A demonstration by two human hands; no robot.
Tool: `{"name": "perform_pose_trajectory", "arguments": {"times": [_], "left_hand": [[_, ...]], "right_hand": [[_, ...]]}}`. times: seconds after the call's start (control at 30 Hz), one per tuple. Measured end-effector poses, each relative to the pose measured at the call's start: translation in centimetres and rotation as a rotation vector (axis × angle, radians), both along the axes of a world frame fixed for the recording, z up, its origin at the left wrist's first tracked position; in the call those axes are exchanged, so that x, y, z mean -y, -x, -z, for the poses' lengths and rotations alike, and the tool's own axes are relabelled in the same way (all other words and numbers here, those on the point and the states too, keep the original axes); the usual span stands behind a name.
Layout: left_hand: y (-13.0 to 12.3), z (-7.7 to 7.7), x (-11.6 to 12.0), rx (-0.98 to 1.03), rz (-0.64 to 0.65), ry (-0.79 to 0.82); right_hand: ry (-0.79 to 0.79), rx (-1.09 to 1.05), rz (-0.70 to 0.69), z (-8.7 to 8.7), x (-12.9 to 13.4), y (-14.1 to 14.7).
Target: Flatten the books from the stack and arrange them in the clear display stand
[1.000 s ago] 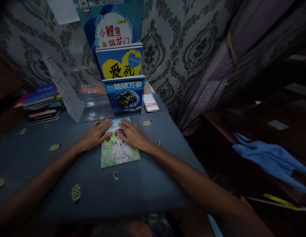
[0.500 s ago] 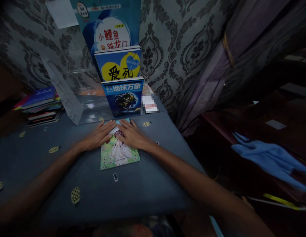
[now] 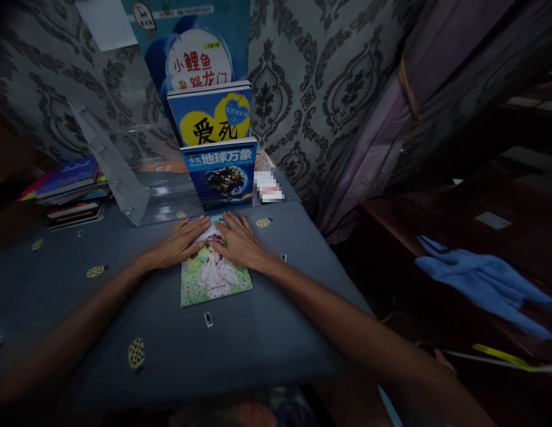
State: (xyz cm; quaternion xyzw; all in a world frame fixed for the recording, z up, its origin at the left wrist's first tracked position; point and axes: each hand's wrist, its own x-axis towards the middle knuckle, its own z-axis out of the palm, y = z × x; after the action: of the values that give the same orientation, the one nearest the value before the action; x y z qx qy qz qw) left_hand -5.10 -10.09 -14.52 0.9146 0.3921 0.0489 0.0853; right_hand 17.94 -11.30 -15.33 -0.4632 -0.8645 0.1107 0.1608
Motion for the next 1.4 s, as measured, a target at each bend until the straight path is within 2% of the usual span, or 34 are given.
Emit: {"name": "perform_pose_trajectory", "arguments": {"times": [0.17, 0.27, 0.4, 0.5, 0.73, 0.93, 1.4], "left_hand": [[-1.0, -0.1, -0.6, 0.004, 0.022, -0.011], [-1.6, -0.2, -1.1, -0.006, 0.031, -0.002], [-2.6, -0.6, -1.7, -0.041, 0.051, 0.025], [-3.6, -0.8, -2.2, -0.054, 0.060, 0.035], [-5.2, -0.4, -3.3, -0.049, 0.101, 0.023], [-5.2, -0.3, -3.0, -0.049, 0.112, 0.009], [-6.2, -0.8, -3.2, -0.118, 0.146, -0.185]], "right_hand": [[-0.010, -0.095, 0.004, 0.8, -0.6, -0.3], [0.013, -0.268, 0.011, 1.5, -1.6, -1.1], [0.141, -0.568, 0.025, 2.1, -2.9, -2.3], [0.197, -0.674, -0.007, 2.0, -3.0, -3.2], [0.080, -0.509, 0.034, 1.2, -0.7, -4.8], [-0.006, -0.388, -0.037, 0.8, 0.7, -4.9], [0.060, -0.272, -0.045, 0.7, 1.2, -4.7]]}}
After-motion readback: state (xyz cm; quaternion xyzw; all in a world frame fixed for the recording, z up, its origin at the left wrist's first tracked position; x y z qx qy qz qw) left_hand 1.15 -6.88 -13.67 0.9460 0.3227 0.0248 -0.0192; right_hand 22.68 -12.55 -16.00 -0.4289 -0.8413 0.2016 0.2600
